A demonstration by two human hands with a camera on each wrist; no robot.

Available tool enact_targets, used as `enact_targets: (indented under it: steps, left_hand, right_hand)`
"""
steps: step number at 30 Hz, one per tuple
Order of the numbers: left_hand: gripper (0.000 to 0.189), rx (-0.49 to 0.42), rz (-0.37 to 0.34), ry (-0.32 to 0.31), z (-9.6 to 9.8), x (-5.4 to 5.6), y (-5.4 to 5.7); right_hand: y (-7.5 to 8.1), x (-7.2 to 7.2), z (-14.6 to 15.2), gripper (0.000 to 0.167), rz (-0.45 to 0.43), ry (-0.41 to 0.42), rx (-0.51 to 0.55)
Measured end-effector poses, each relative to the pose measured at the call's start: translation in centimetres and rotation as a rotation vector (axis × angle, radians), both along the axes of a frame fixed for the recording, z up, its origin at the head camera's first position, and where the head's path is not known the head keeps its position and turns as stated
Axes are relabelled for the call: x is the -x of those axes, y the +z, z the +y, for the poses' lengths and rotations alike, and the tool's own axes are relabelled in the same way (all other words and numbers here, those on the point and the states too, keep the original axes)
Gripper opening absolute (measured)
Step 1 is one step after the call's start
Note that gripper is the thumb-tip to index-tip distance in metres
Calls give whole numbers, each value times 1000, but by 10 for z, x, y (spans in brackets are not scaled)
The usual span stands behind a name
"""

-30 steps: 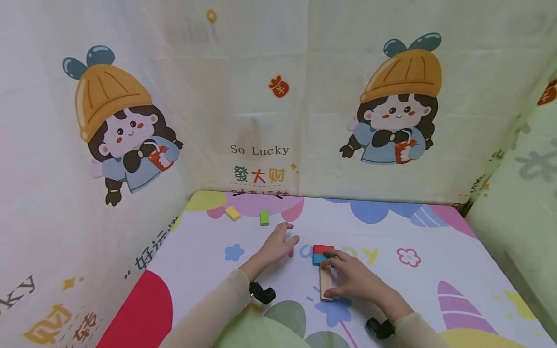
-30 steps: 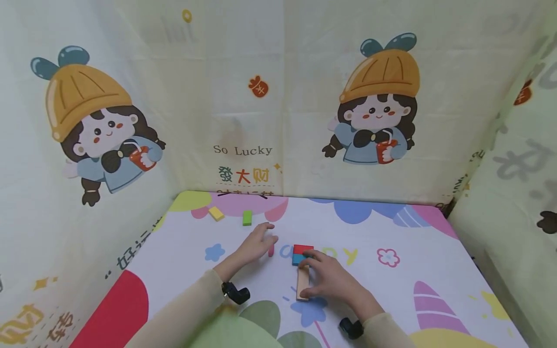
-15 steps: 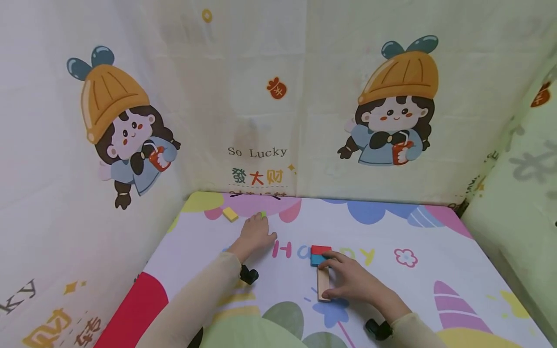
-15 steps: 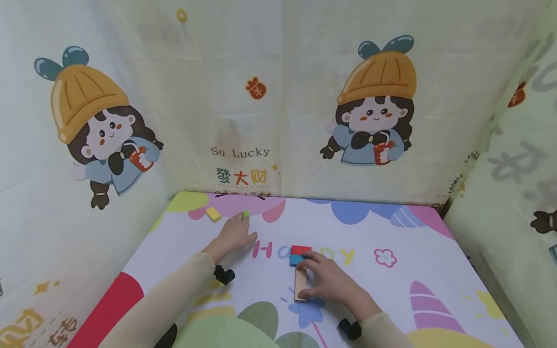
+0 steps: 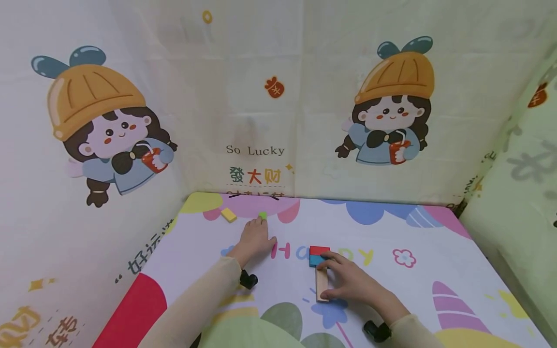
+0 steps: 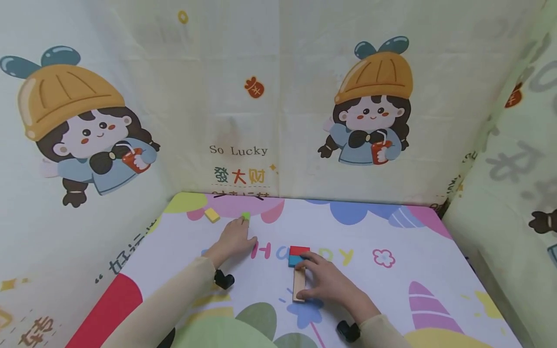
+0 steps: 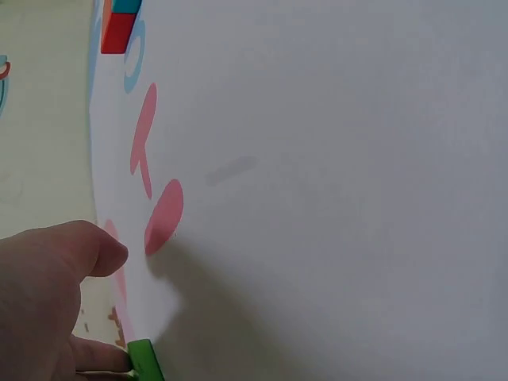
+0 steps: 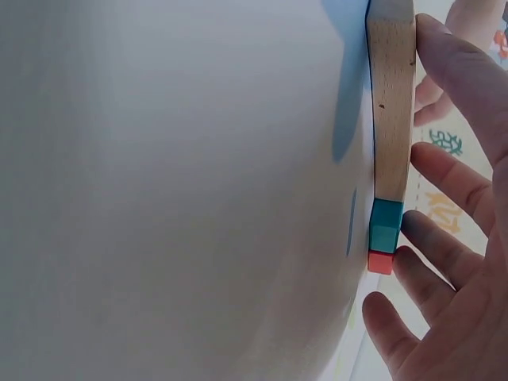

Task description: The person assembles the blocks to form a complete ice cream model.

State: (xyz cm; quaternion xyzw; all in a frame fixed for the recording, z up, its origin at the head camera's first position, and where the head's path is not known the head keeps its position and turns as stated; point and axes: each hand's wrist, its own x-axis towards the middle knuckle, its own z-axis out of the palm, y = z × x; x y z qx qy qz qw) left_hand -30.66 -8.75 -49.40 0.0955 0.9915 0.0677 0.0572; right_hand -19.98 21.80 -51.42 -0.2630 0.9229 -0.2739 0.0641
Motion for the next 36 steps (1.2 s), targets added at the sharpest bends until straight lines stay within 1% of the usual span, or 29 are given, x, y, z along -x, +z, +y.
enact_targets:
  steps: [5,11,18,22,25,27,29,31,33,35,36]
  left_hand:
    - [81,17,-2,-27,5,-3,-2]
    - [80,8,-15,-45,14,-5,-2]
    - [76,4,2,-106,23,-7,-1]
    - [76,-20,2,-127,29,-9,0]
    - [75,-29,-3,-154,34,-12,1]
    - [73,-27,0,-182,37,-13,2]
    - [68,-32,12,-217,40,-14,2]
    - [60,-58,27,-240,42,-14,1]
    - [51,-89,45,-239,44,-13,-1]
    - [43,-135,71,-200,45,-11,-4]
    - [39,-160,85,-172,45,-10,-5]
  right_hand:
    - [1,-1,1,59,12,12,3]
    - [3,0,1,58,9,22,5]
    - [4,1,2,57,1,18,5]
    - [2,1,2,58,-9,8,-3]
    - [2,0,2,58,-21,4,-1]
    - [3,0,2,58,-29,3,3]
    - [3,0,2,58,-31,4,7]
    - [4,0,2,58,-36,7,11]
    - [5,0,2,58,-38,8,14]
    - [6,0,2,59,-39,10,15]
    - [7,-1,2,59,-40,10,13]
